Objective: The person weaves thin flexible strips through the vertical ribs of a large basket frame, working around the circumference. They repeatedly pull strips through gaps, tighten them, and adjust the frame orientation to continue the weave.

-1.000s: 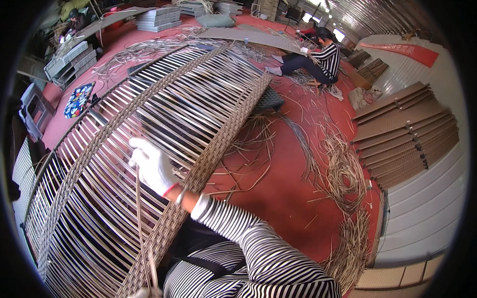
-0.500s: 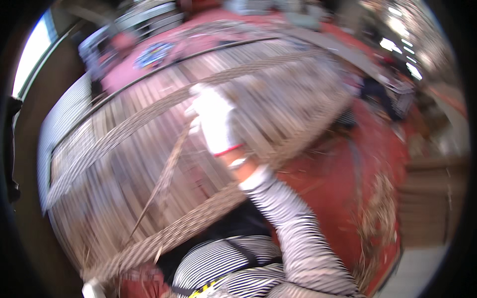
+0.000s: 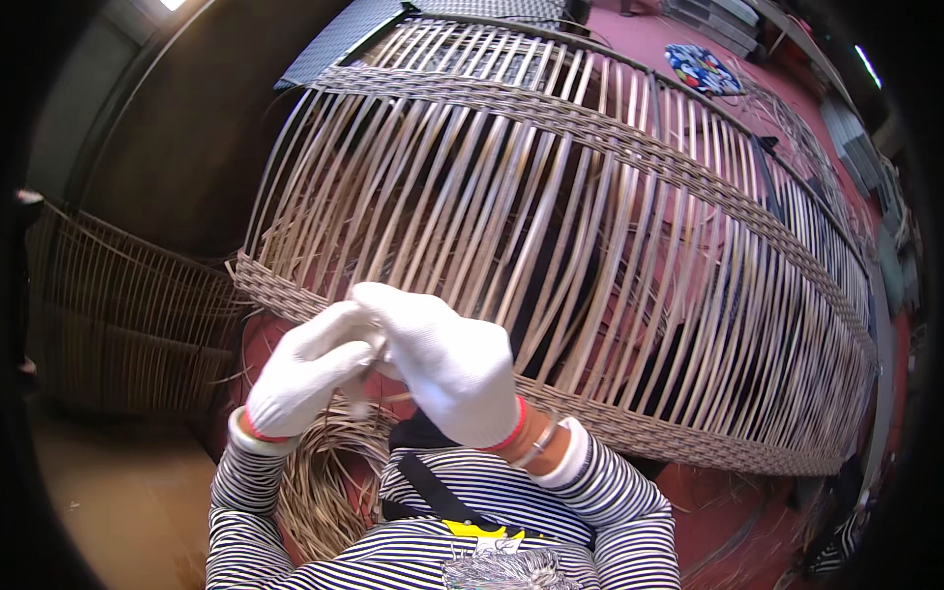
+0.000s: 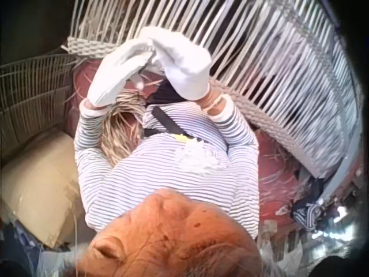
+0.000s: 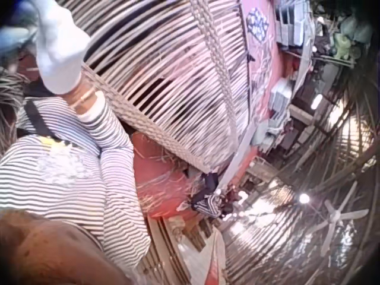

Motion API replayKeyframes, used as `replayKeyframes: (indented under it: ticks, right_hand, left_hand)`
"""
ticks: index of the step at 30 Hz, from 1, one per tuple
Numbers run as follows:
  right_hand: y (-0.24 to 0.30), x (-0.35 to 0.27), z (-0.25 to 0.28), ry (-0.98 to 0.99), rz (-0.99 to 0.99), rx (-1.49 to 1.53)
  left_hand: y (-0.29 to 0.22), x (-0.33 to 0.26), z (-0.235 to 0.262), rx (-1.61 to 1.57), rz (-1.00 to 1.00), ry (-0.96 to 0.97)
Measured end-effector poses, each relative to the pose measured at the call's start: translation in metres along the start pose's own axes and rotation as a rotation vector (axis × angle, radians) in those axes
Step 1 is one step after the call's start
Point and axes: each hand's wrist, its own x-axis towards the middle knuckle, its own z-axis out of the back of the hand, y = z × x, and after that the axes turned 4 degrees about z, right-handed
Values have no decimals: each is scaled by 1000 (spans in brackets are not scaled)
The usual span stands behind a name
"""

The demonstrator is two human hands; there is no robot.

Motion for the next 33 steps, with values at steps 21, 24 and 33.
replayKeyframes:
  ticks: [21,24,33]
  right_hand:
    - [-22,88,-50,326,-549,286]
    - [-51,133,-79,388,-306,145]
    - [-125,253,-196,608,736,-542]
  left_hand:
    - [3,-36,207,506,-587,-867]
    - [-6,-2,276,1099,-381,-1303]
    - [26,147,328,-10,-412,-534]
